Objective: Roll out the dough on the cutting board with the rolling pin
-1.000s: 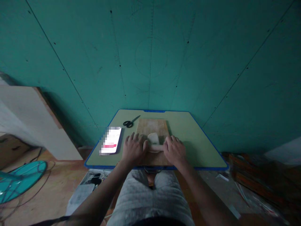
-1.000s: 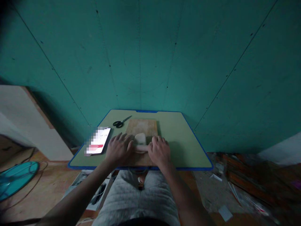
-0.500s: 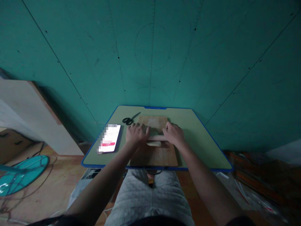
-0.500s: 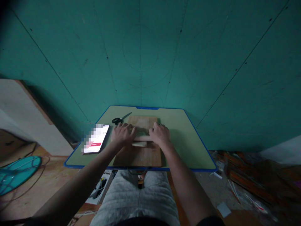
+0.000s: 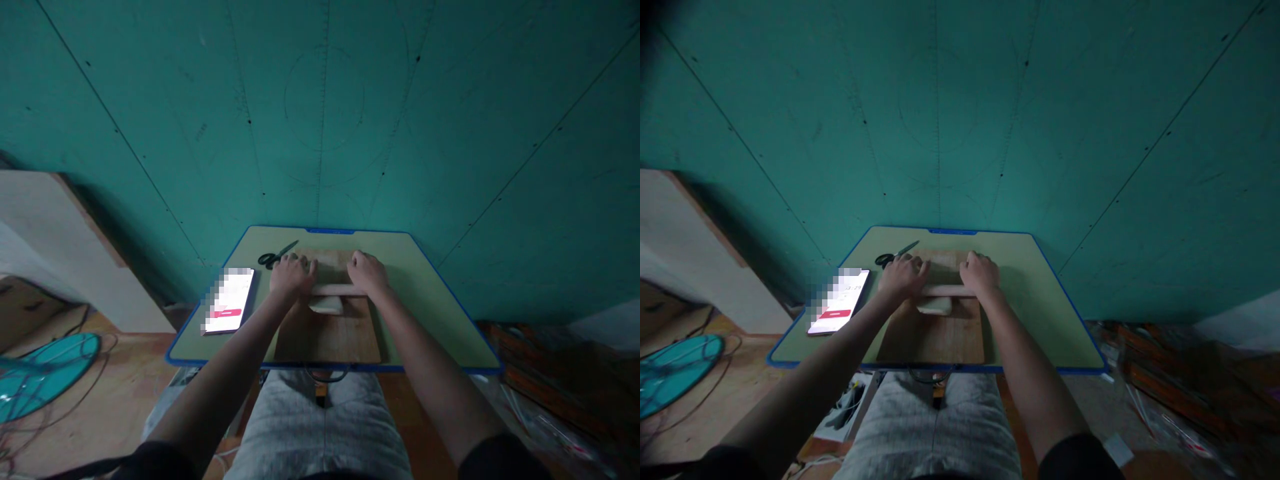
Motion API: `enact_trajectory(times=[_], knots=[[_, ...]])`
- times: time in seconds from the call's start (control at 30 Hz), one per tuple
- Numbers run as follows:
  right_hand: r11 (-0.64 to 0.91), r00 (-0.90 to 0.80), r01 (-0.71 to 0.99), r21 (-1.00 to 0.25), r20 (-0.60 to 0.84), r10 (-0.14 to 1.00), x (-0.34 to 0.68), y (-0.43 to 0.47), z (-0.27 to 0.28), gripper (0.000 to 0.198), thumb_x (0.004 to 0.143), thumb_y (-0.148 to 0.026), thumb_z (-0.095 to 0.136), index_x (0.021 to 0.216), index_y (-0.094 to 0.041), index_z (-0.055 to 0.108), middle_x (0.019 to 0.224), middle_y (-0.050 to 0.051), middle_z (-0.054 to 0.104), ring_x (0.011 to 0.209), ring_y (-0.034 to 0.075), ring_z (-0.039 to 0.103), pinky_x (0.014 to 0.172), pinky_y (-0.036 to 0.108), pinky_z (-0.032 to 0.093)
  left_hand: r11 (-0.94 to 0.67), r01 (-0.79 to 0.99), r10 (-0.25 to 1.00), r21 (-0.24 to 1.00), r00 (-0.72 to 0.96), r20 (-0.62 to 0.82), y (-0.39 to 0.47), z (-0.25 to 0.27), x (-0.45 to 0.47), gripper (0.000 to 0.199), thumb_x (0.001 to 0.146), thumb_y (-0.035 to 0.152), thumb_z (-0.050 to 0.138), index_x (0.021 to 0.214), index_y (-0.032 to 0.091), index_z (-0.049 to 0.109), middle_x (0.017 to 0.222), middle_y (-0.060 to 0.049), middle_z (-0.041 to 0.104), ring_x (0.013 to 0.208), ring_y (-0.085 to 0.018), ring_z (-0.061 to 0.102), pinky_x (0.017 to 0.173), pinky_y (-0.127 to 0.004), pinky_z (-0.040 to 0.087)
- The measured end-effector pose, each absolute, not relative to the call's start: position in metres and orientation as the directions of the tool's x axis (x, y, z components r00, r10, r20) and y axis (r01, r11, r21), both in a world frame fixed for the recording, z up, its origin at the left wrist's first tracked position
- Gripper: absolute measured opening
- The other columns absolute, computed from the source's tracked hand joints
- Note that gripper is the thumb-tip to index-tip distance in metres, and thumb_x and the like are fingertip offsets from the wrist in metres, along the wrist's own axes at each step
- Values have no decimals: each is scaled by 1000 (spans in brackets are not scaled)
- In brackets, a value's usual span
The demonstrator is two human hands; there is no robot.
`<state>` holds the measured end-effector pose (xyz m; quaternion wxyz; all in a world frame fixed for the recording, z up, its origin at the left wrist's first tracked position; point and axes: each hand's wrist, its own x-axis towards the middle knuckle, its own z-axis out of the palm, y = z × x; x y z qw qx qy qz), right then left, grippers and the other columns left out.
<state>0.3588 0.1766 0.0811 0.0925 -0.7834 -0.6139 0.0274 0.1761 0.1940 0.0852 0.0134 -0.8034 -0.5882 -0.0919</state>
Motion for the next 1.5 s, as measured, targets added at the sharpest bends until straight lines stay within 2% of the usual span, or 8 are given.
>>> enact_trajectory(times=[0.27, 0.47, 0.63, 0.77, 0.9, 1.03, 1.23, 1.5], knots=[[-199, 210, 962, -187, 45, 977, 363, 178, 70, 26, 92, -28, 40, 100, -22, 63, 103, 9, 70, 92, 20, 65, 73, 28, 42, -215, 975, 969, 61, 205, 138, 192, 90, 177, 58, 92, 50, 26, 109, 13, 68, 112, -19, 64, 107, -34, 58, 84, -42, 47], [-187, 185, 968, -170, -28, 982, 360, 157, 71, 31, 93, -33, 38, 95, -22, 67, 103, 9, 71, 93, 21, 65, 74, 28, 42, -318, 947, 947, 32, 319, -29, 178, 93, 175, 56, 94, 46, 22, 113, 17, 66, 106, -18, 68, 97, -33, 65, 72, -40, 50], [-166, 162, 974, -152, -41, 986, 356, 134, 75, 33, 94, -33, 38, 93, -22, 69, 105, 7, 71, 95, 19, 65, 77, 27, 42, -269, 963, 963, 21, 268, 18, 159, 93, 175, 57, 95, 46, 24, 101, 12, 70, 95, -20, 70, 91, -34, 67, 69, -40, 49], [-129, 124, 985, -117, -48, 991, 352, 119, 78, 30, 93, -33, 42, 98, -22, 70, 107, 9, 70, 97, 19, 64, 80, 28, 41, -391, 920, 919, -2, 390, 56, 143, 91, 171, 43, 95, 29, 29, 113, 16, 66, 100, -20, 69, 92, -35, 65, 69, -42, 46], [-108, 113, 989, -99, 43, 993, 349, 110, 76, 28, 92, -30, 40, 98, -22, 67, 106, 8, 70, 95, 19, 63, 79, 28, 40, -446, 894, 890, -34, 447, 85, 134, 85, 165, 44, 94, 23, 26, 105, 16, 67, 96, -20, 67, 89, -35, 63, 67, -42, 42], [-105, 115, 992, -75, 140, 983, 346, 101, 72, 27, 92, -27, 38, 95, -22, 64, 101, 6, 69, 90, 19, 62, 75, 28, 38, -448, 894, 886, -22, 448, 124, 129, 83, 163, 41, 94, 28, 28, 96, 14, 66, 92, -18, 65, 87, -31, 60, 72, -41, 39], [-92, 102, 994, -64, 179, 979, 340, 80, 66, 32, 97, -29, 32, 92, -22, 63, 97, 6, 68, 88, 18, 59, 72, 29, 35, -432, 902, 881, 25, 415, 225, 120, 83, 159, 34, 93, 32, 32, 91, 17, 63, 91, -13, 65, 88, -28, 56, 73, -39, 36], [-4, 32, 997, -76, 371, 928, 331, 42, 50, 32, 98, -32, 32, 85, -21, 59, 89, 6, 60, 89, 21, 49, 78, 31, 31, -492, 870, 839, 21, 468, 279, 90, 68, 141, 40, 97, 36, 27, 90, 20, 63, 92, -11, 65, 88, -26, 54, 78, -41, 33]])
